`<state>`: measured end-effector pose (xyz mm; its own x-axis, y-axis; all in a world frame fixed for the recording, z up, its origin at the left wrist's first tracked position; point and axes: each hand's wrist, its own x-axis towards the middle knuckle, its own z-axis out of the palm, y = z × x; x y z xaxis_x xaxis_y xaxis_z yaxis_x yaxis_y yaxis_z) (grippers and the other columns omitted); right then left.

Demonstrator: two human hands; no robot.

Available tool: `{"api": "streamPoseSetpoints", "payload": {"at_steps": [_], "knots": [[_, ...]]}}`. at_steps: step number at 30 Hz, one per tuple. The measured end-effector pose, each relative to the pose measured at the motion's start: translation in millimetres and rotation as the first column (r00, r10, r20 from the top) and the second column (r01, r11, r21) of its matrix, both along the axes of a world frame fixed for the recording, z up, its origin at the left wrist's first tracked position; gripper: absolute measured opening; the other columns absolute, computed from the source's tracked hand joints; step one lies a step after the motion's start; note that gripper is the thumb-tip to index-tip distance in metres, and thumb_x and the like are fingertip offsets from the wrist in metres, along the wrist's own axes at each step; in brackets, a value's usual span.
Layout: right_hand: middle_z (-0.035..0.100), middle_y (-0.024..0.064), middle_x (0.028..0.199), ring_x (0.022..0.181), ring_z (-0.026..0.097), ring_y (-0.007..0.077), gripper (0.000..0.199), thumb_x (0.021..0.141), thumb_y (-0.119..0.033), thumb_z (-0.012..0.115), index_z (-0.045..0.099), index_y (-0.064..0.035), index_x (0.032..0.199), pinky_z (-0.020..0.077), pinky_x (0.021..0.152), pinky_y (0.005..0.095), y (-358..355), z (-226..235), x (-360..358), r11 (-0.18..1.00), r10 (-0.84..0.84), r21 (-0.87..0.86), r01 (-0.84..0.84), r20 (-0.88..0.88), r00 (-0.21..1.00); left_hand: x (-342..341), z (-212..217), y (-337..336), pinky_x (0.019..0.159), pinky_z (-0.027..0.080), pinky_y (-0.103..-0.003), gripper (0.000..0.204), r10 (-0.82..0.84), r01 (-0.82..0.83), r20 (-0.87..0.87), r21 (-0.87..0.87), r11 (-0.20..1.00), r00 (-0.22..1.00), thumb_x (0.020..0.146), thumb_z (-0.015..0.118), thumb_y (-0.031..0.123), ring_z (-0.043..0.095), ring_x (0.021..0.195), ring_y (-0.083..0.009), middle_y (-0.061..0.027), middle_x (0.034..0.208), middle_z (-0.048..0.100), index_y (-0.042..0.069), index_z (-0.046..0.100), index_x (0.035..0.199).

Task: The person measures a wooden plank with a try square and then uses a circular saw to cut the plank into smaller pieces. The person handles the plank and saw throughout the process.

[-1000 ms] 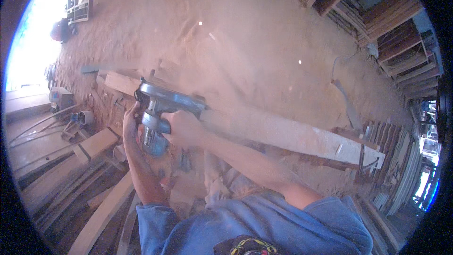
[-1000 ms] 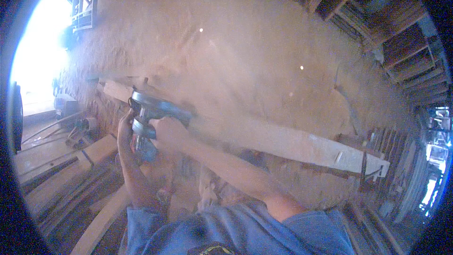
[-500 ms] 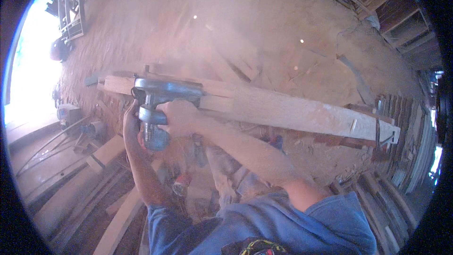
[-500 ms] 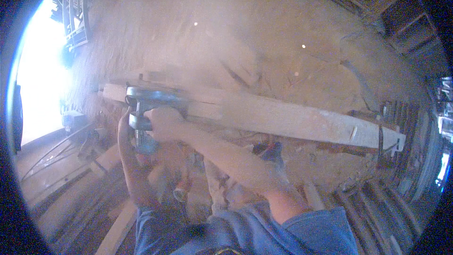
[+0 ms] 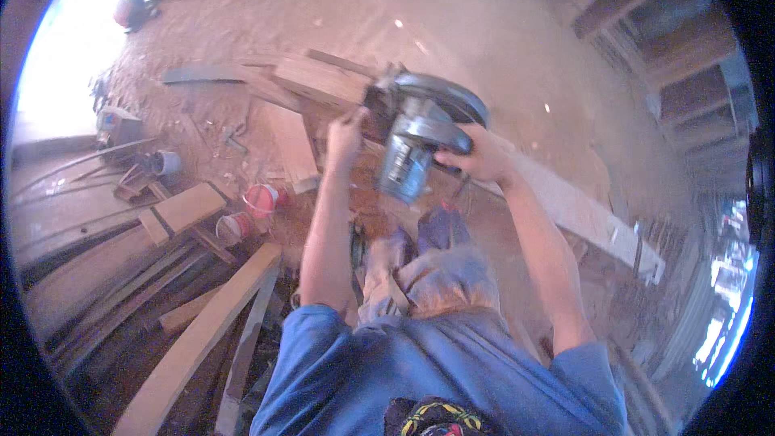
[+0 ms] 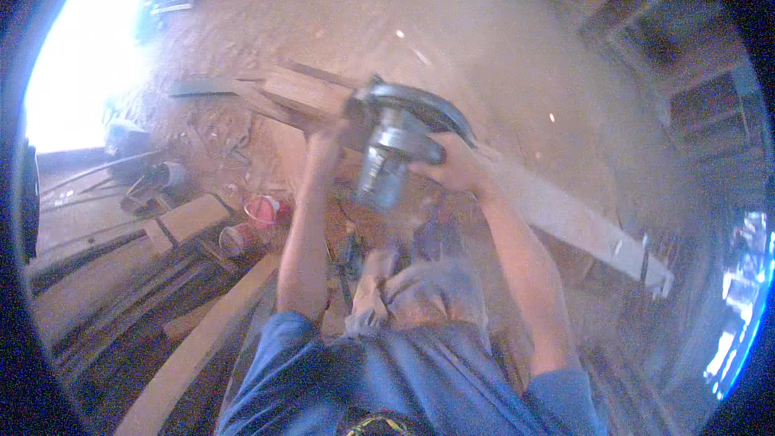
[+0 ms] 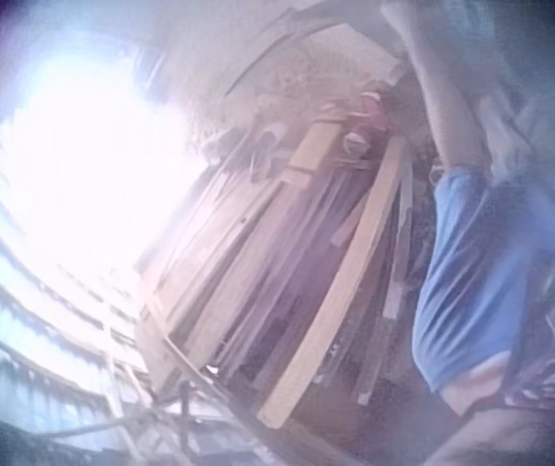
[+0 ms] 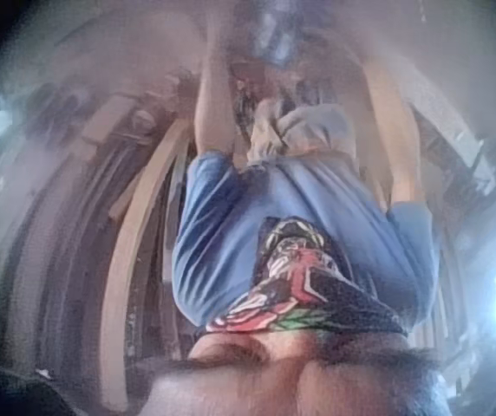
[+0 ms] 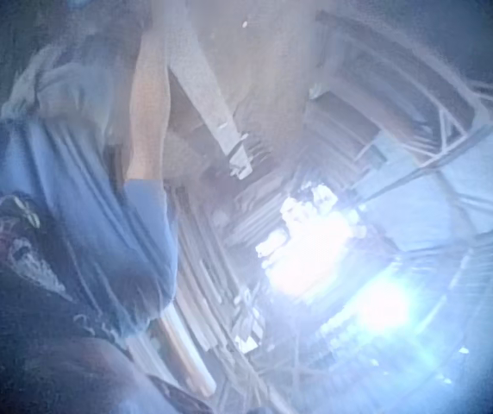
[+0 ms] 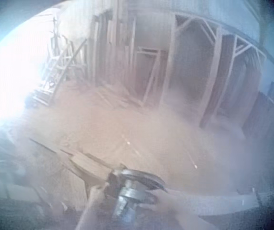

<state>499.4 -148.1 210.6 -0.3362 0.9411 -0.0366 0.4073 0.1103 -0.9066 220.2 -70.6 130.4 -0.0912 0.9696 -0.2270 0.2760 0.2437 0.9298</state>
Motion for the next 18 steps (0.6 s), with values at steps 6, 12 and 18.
{"api": "streamPoseSetpoints", "payload": {"at_steps": [6,12,18], "knots": [[0.069,0.003,0.084,0.081,0.061,0.0143,0.029,0.08,-0.018,0.081,0.069,-0.0014,0.101,0.0487,0.077,0.0335,-5.3,35.2,-21.3,0.982,-0.083,-0.168,0.09,0.048,0.995,-14.7,-12.8,4.8,0.092,0.05,-0.036,0.044,-0.007,0.011,0.041,-0.094,0.995,0.999,0.092,0.068,0.039,0.069,0.106,-0.0259,-0.0165,0.111,0.074,0.006,0.071,0.12],[0.072,0.0046,0.084,0.081,0.065,0.0171,0.034,0.079,-0.02,0.082,0.071,-0.0026,0.105,0.0508,0.078,0.0361,1.7,39.4,-24.3,0.963,-0.068,-0.24,0.122,0.222,0.973,-16.8,-10.6,3.7,0.093,0.05,-0.038,0.045,-0.004,0.007,0.023,-0.106,0.994,1.0,0.092,0.065,0.043,0.069,0.109,-0.0297,-0.0168,0.113,0.073,0.01,0.071,0.122],[0.074,0.0088,0.091,0.087,0.068,0.0216,0.037,0.08,-0.026,0.082,0.071,-0.0041,0.107,0.0519,0.081,0.0368,2.1,39.3,-19.0,0.962,-0.096,-0.228,0.151,0.235,0.967,-9.6,-1.6,3.8,0.095,0.049,-0.037,0.046,-0.027,0.027,0.004,-0.125,0.992,1.0,0.093,0.064,0.041,0.068,0.111,-0.0286,-0.0177,0.113,0.073,0.007,0.069,0.125]]}}
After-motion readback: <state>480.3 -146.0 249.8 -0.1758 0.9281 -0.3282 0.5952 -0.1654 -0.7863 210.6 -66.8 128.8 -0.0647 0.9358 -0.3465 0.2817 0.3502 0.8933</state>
